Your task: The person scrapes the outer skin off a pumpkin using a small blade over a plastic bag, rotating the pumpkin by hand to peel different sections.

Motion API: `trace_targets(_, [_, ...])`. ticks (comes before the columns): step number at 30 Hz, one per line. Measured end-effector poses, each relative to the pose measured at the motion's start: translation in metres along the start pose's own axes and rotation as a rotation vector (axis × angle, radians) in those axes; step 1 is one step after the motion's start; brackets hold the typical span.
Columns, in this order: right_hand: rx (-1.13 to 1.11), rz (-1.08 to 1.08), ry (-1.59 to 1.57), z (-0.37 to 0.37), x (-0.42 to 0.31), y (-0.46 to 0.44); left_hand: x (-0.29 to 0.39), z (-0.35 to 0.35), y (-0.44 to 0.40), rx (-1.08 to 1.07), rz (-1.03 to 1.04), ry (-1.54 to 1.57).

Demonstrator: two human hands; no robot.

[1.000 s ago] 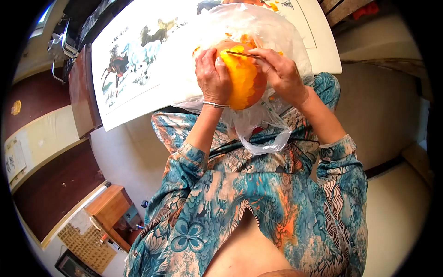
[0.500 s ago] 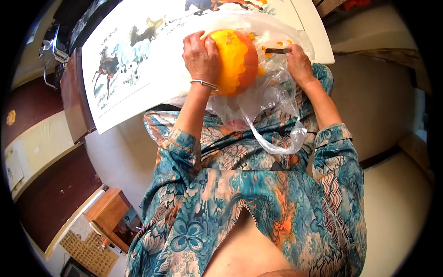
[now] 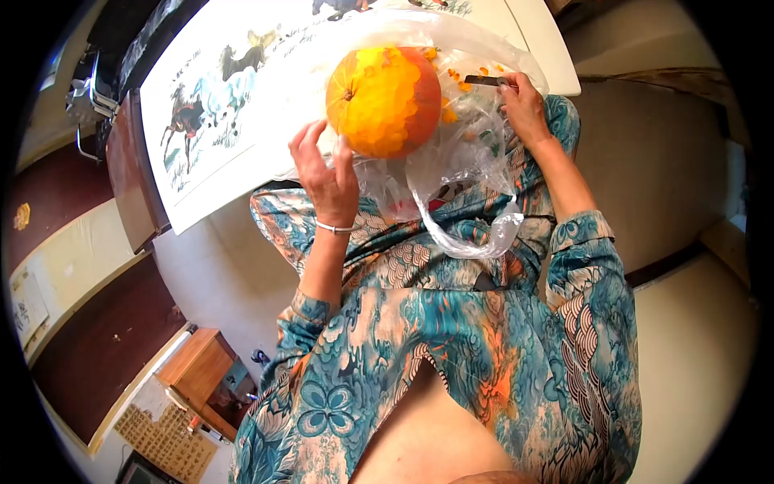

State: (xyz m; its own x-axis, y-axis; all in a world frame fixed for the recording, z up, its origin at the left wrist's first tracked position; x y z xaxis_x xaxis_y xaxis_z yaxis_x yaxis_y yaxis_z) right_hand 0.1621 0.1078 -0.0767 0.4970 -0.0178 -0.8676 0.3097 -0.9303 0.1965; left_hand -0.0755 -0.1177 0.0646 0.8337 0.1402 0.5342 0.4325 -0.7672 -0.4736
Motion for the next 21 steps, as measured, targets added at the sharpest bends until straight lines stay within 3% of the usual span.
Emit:
trace_targets(3, [0.013, -0.056, -0.018, -0.003, -0.004, 0.008, -0.012, -0.004, 0.016, -0.069, 0.015, -0.197])
trace_targets(6, [-0.021, 0.06, -0.255, -0.003, -0.014, 0.017, 0.001, -0.002, 0.012, -0.145, 0.132, -0.132])
trace_targets(11, [-0.089, 0.097, -0.241, -0.005, -0.019, 0.014, 0.038, 0.016, 0.027, -0.192, 0.18, 0.029])
trace_targets(15, [-0.081, 0.084, -0.226, 0.001, -0.016, 0.016, 0.031, 0.025, 0.059, -0.292, -0.022, 0.155])
trace_targets(16, [-0.091, 0.09, -0.234, 0.002, -0.015, 0.016, 0.019, 0.031, 0.073, -0.437, -0.238, 0.272])
trace_targets(20, [-0.122, 0.121, -0.316, 0.002, -0.015, 0.019, -0.012, 0.071, 0.106, -0.526, -0.701, 0.571])
trace_targets(21, [-0.128, 0.13, -0.346, 0.002, -0.017, 0.02, -0.014, 0.083, 0.102, -0.518, -0.563, 0.551])
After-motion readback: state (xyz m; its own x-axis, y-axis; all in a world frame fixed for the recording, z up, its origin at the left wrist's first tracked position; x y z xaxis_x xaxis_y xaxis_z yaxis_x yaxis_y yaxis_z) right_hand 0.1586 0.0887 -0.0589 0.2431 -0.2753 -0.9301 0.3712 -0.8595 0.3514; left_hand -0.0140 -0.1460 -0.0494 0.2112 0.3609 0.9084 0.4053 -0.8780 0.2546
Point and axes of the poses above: each hand's wrist, its own y-axis away from the middle knuckle, its own z-axis out of the palm, x = y × z, the point moved 4 cm from there along -y, towards the middle knuckle, and after that the axes turned 6 degrees about z, right-handed, at the moved point
